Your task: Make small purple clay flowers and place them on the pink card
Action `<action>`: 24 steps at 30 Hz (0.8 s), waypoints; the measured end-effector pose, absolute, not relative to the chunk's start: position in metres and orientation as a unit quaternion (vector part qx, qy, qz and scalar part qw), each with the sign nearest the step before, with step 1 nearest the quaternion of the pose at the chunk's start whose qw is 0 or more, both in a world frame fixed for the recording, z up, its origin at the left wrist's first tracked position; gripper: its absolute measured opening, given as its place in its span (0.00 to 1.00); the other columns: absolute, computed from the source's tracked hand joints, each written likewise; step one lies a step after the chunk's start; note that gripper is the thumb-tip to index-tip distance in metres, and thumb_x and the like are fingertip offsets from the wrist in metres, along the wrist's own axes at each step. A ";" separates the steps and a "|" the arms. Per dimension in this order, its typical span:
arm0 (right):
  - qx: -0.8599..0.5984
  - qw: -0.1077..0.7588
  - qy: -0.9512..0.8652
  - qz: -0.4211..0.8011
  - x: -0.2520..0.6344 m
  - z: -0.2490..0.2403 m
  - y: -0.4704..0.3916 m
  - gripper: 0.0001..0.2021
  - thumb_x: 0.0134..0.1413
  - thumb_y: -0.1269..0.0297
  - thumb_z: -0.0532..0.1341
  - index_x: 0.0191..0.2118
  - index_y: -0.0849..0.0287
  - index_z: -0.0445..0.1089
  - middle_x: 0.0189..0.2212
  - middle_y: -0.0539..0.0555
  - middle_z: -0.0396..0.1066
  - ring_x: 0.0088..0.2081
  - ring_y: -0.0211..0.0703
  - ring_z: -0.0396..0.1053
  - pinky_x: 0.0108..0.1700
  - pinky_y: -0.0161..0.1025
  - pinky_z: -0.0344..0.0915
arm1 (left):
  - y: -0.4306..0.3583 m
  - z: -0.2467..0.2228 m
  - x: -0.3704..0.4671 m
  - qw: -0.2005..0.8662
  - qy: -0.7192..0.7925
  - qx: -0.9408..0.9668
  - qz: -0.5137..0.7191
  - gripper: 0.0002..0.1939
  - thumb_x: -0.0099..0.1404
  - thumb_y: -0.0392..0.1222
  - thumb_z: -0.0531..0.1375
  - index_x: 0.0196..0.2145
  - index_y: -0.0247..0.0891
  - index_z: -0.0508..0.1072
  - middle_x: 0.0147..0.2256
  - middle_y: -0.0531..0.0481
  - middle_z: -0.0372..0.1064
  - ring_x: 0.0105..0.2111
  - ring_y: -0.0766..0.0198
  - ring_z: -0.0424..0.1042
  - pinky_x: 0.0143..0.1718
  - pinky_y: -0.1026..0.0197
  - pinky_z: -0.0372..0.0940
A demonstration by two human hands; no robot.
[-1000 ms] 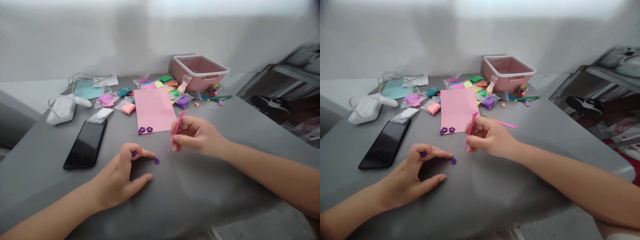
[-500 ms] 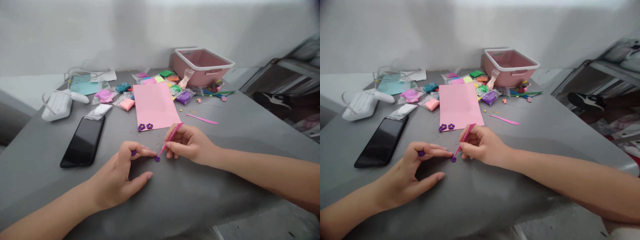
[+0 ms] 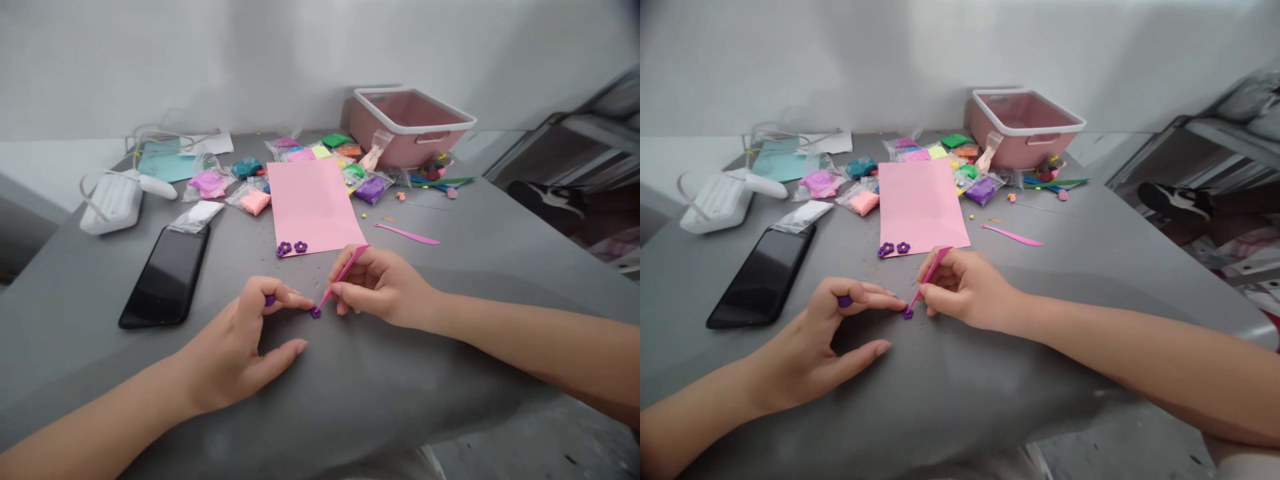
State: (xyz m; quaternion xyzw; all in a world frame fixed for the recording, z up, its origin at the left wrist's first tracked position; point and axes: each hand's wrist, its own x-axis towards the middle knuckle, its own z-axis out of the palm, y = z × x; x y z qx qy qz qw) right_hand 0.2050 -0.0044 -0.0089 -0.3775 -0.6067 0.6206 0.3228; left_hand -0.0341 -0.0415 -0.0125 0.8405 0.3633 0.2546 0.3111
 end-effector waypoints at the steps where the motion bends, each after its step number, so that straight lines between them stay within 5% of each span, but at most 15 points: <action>1: -0.378 0.323 -0.607 0.620 0.205 -0.009 -0.005 0.09 0.48 0.70 0.65 0.33 0.61 0.63 0.23 0.48 0.70 0.24 0.34 0.71 0.26 0.29 0.66 | -0.041 -0.012 -0.034 0.311 0.364 0.841 0.254 0.21 0.65 0.39 0.61 0.49 0.48 0.52 0.48 0.44 0.73 0.53 0.56 0.74 0.51 0.52 0.73; 24: -0.366 0.336 -0.595 0.632 0.207 -0.006 -0.003 0.09 0.50 0.68 0.66 0.33 0.60 0.63 0.23 0.47 0.68 0.23 0.32 0.69 0.21 0.26 0.63 | -0.041 -0.010 -0.032 0.326 0.396 0.812 0.278 0.18 0.67 0.37 0.57 0.46 0.48 0.50 0.47 0.49 0.74 0.48 0.59 0.75 0.50 0.54 0.68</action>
